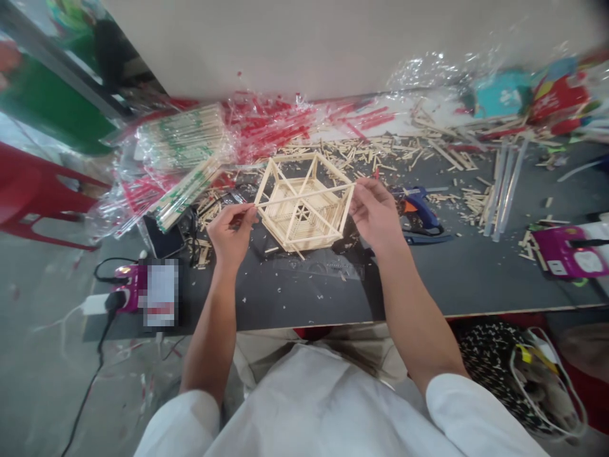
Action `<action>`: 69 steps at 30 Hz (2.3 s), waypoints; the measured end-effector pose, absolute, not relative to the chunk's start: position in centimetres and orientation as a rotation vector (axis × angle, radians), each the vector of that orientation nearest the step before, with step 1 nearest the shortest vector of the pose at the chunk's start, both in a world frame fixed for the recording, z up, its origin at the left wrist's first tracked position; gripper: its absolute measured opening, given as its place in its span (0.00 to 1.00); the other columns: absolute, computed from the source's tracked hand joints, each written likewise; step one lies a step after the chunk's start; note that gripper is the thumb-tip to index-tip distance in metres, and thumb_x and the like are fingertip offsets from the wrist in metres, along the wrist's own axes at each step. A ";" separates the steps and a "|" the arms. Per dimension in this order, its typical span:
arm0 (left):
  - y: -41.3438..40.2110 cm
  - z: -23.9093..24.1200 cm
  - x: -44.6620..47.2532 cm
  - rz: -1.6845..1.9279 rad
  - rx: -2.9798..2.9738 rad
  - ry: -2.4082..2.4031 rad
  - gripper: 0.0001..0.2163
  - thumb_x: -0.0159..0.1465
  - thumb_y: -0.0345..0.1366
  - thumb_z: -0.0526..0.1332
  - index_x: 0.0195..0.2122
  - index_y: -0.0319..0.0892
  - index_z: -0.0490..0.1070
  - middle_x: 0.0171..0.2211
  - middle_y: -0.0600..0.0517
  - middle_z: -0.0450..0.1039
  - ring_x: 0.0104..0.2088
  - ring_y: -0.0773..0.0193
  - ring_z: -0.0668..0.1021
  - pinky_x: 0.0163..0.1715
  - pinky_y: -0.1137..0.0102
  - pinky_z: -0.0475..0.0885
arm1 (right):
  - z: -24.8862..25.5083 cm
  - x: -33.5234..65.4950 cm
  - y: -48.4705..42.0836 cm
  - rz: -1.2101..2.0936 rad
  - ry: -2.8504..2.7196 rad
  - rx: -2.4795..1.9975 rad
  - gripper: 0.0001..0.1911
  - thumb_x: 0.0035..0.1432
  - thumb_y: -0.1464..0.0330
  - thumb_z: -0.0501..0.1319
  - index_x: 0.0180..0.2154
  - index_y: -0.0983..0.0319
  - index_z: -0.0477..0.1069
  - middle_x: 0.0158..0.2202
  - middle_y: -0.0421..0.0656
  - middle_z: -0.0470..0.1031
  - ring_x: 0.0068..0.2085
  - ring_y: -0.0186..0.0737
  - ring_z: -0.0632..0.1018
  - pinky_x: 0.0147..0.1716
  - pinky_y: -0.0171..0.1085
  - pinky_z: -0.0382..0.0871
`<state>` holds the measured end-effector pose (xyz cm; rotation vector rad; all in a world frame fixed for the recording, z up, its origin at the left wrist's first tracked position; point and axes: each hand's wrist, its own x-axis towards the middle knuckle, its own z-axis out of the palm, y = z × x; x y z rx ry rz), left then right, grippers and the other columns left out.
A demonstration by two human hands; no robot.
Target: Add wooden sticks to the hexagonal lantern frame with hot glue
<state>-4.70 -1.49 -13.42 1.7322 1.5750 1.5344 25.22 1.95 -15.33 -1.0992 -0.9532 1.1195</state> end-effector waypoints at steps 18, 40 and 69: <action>-2.1 -13.4 -4.4 1.463 1.842 1.680 0.11 0.70 0.45 0.66 0.40 0.43 0.82 0.34 0.52 0.84 0.27 0.67 0.83 0.30 0.73 0.78 | -16.0 24.5 1.2 0.831 -1.019 -1.142 0.22 0.53 0.47 0.73 0.36 0.57 0.74 0.25 0.33 0.70 0.21 0.30 0.68 0.22 0.34 0.66; -1.8 -14.2 -4.5 1.396 2.148 1.719 0.16 0.75 0.49 0.59 0.44 0.44 0.81 0.40 0.48 0.85 0.31 0.64 0.83 0.33 0.68 0.77 | -13.8 23.6 -2.8 0.446 -1.371 -1.430 0.19 0.65 0.49 0.64 0.38 0.57 0.77 0.25 0.39 0.76 0.24 0.38 0.76 0.26 0.39 0.72; -3.6 -12.1 -4.5 1.488 2.189 1.630 0.15 0.78 0.39 0.56 0.38 0.42 0.79 0.26 0.55 0.78 0.25 0.70 0.79 0.34 0.73 0.73 | -13.7 24.4 -2.2 0.514 -1.235 -1.307 0.20 0.66 0.49 0.65 0.38 0.59 0.77 0.24 0.37 0.72 0.21 0.34 0.73 0.21 0.36 0.67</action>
